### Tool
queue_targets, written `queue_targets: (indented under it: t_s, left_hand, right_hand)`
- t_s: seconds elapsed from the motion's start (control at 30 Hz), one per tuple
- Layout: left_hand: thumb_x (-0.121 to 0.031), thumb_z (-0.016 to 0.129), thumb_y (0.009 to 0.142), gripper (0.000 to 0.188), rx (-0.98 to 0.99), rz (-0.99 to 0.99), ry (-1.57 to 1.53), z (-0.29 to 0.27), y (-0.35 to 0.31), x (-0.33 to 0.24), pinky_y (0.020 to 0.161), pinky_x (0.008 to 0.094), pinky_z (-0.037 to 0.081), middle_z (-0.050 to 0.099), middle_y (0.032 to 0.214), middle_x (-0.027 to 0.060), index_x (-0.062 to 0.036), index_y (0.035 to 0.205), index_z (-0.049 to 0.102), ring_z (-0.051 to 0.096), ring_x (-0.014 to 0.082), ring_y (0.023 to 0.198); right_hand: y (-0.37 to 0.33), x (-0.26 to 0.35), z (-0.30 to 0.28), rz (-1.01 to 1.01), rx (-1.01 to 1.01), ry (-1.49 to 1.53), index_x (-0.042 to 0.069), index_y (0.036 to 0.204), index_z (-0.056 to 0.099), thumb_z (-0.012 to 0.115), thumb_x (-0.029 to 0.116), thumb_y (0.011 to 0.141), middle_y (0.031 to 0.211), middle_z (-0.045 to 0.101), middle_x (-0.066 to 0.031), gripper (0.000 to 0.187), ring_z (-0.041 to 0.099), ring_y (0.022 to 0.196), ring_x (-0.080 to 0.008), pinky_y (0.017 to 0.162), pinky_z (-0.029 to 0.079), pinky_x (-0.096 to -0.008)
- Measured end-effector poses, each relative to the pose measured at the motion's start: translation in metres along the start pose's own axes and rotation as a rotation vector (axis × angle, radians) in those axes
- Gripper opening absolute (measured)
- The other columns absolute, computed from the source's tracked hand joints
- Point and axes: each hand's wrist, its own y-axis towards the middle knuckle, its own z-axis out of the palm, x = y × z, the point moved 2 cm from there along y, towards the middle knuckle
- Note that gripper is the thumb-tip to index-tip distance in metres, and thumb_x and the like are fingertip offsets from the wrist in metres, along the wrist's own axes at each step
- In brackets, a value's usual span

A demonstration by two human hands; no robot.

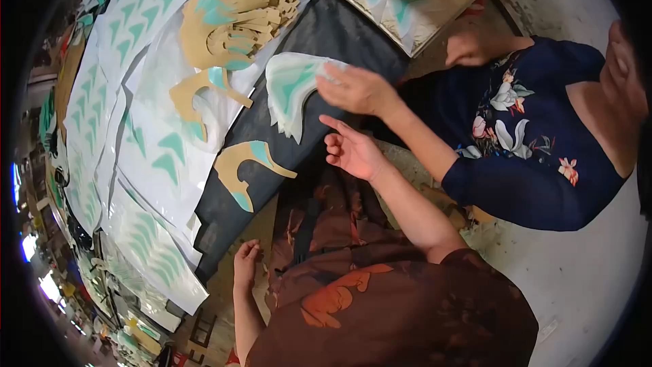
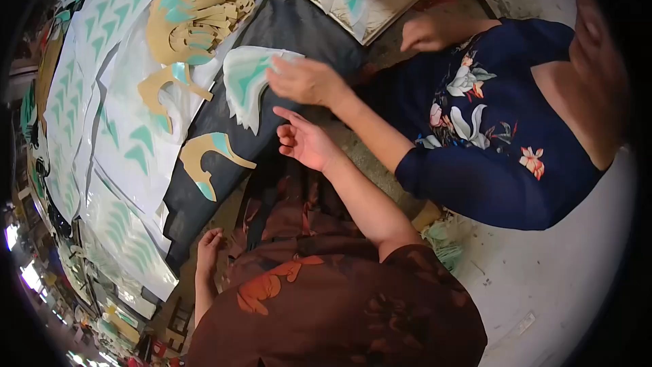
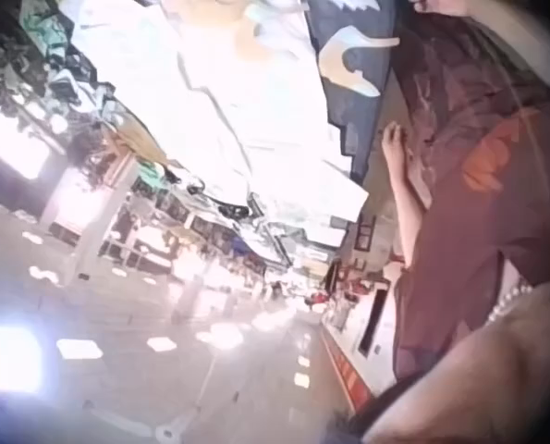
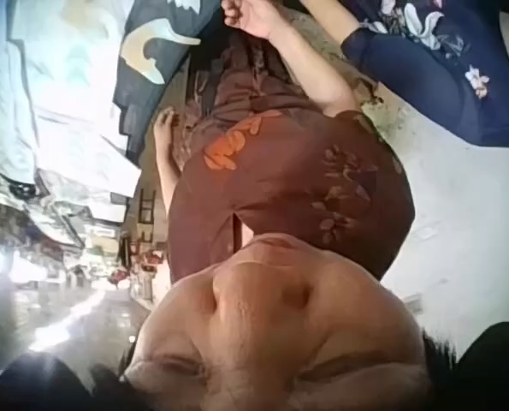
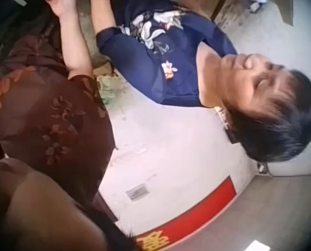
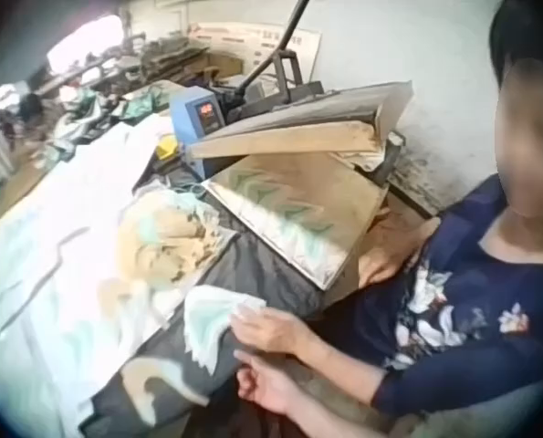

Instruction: Applying heat transfer designs to shoe upper components using a heat press machine.

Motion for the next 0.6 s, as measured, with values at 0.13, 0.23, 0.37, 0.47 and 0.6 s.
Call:
queue_targets:
  t_s: [0.13,0.23,0.37,0.47,0.6]
  left_hand:
    - [-0.012,0.051,0.085,0.019,-0.016,0.033,-0.03,-0.001,-0.012,-0.027,0.062,0.0217,0.041,0.056,0.078,0.0008,-0.003,0.1,0.055,0.051,0.0086,0.067]
    - [-0.01,0.05,0.085,0.017,-0.044,0.021,-0.057,-0.013,-0.016,-0.035,0.06,0.0206,0.039,0.055,0.076,0.0004,-0.0022,0.099,0.055,0.05,0.0083,0.067]
    - [-0.009,0.05,0.085,0.015,-0.084,-0.032,-0.11,-0.026,-0.018,-0.031,0.058,0.0202,0.039,0.055,0.076,0.0005,-0.0018,0.098,0.055,0.05,0.0082,0.065]
    - [-0.008,0.05,0.085,0.014,-0.109,-0.033,-0.154,-0.033,-0.025,-0.006,0.057,0.0209,0.039,0.055,0.075,0.001,-0.0018,0.097,0.055,0.049,0.0087,0.064]
    - [-0.008,0.05,0.084,0.014,-0.12,-0.055,-0.159,-0.035,-0.04,-0.004,0.057,0.0214,0.04,0.056,0.075,0.0019,-0.0027,0.096,0.055,0.051,0.0097,0.064]
  right_hand:
    - [0.032,-0.004,0.033,-0.043,-0.006,0.049,0.011,0.106,0.048,0.045,0.018,0.087,0.078,0.051,-0.0003,0.021,0.046,0.065,-0.0093,0.065,0.042,-0.0262]
    - [0.058,-0.007,0.058,-0.031,0.054,0.063,0.01,0.091,0.051,0.045,0.015,0.086,0.077,0.05,0.0006,0.009,0.045,0.064,-0.0085,0.064,0.041,-0.0258]
    - [0.081,-0.006,0.075,-0.051,0.098,0.046,0.009,0.081,0.048,0.047,0.013,0.084,0.073,0.045,0.003,0.005,0.041,0.061,-0.006,0.064,0.038,-0.0237]
    - [0.084,-0.013,0.067,-0.042,0.1,0.032,0.008,0.084,0.047,0.044,0.011,0.085,0.072,0.042,0.0018,0.005,0.038,0.06,-0.007,0.06,0.035,-0.022]
    - [0.083,-0.009,0.044,-0.108,0.08,-0.059,0.009,0.083,0.046,0.049,0.019,0.084,0.069,0.041,0.0038,0.01,0.034,0.054,-0.0047,0.053,0.031,-0.0197]
